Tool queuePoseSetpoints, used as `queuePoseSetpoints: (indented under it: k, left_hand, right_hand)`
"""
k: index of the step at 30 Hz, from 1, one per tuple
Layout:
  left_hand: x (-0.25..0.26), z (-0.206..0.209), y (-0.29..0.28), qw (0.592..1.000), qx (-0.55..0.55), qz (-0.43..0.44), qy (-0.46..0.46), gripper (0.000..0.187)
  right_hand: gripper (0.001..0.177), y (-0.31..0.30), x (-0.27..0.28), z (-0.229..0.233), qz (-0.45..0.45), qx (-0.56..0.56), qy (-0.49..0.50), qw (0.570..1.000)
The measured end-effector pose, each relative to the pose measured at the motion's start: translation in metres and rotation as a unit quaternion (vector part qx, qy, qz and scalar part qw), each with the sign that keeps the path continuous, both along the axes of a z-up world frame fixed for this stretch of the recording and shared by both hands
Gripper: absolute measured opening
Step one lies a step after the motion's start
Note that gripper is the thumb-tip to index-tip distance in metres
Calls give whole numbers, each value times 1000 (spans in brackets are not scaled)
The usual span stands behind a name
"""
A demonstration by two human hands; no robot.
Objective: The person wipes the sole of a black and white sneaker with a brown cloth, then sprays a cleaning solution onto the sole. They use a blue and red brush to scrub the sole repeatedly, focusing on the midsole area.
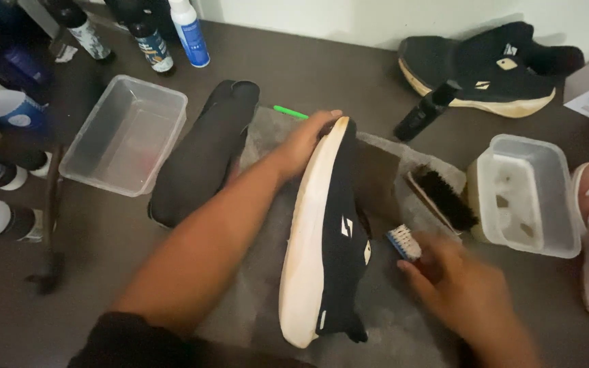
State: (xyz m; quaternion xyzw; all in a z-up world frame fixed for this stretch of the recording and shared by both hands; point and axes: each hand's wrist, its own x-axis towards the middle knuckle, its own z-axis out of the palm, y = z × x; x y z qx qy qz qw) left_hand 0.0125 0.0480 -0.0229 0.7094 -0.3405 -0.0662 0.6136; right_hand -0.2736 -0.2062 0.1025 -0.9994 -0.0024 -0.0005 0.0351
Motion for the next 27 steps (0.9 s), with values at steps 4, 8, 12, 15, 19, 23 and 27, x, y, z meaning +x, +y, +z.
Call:
queuePoseSetpoints:
  k: [4, 8, 12, 15, 19, 23, 27]
  left_hand:
    - [-15, 45, -7, 988, -59, 26, 139, 32]
    - [-30, 85, -3, 954, -44, 40, 294, 45]
    - [-24, 70, -2, 982, 69, 39, 170, 57]
    - [-21, 63, -9, 994, 53, 35, 87, 48]
    - [-13, 49, -15, 989, 60, 52, 125, 53]
    - [-19, 60, -17, 973, 219, 57, -51, 50]
    - [-25, 81, -22, 975, 220, 38, 1, 52]
  right_hand:
    - [64, 2, 1, 0, -27, -5, -27, 999]
    - [59, 8, 5, 9, -2, 60, -15, 998]
    - [61, 5, 6, 6, 0, 50, 4, 999]
    - [60, 8, 7, 9, -9, 54, -5, 999]
    - [56, 6, 5, 4, 31, 49, -53, 997]
    - [58, 8, 6, 4, 13, 30, -48, 998]
    - [64, 7, 7, 8, -23, 28, 10, 999]
